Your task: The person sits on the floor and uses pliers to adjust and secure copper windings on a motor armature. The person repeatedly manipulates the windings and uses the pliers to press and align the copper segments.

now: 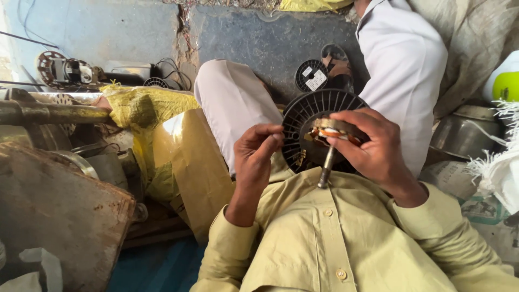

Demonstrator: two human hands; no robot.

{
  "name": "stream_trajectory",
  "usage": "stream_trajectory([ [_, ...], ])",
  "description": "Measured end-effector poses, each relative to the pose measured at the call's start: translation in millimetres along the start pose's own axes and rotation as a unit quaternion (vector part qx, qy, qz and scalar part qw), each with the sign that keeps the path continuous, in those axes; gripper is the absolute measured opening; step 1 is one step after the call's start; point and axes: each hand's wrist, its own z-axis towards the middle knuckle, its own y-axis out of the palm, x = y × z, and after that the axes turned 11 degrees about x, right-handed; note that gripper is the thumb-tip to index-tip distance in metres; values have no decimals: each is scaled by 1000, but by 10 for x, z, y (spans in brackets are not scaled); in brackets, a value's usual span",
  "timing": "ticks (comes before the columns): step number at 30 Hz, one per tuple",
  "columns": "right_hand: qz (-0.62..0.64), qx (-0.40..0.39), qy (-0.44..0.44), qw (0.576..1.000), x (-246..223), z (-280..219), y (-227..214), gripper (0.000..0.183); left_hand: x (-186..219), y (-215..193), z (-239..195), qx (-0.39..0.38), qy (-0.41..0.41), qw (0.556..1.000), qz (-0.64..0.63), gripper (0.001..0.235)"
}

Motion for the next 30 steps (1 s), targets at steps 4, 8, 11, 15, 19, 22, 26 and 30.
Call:
stream_trajectory([
  [4, 195, 3, 54, 979, 126, -179, -24, 37, -120, -37, -60, 10, -40, 999, 17, 20],
  [8, 160, 1, 47, 986, 169, -148, -85, 39, -130, 178, -40, -70, 106, 990, 60, 22],
  [11, 119, -21, 29, 992, 168, -100, -140, 42, -105, 286, -73, -57, 66, 996, 20, 24],
  [15, 115, -54, 7, 992, 220, -49, -141, 43, -81, 373, -91, -41, 110, 992, 44, 22],
  [19, 178, -69, 48, 980, 256, -48, -115, 40, 13, 415, -93, -52, 144, 983, 102, 23],
  [22, 195, -73, 57, 976, 282, -72, -108, 40, 46, 484, -113, -59, 226, 955, 181, 21],
  [26, 209, -73, 70, 973, 288, -80, -99, 40, 64, 632, -66, -54, 370, 875, 306, 21],
  [30, 204, -74, 63, 974, 287, -85, -98, 40, 119, 705, -53, -91, 433, 821, 362, 24],
])
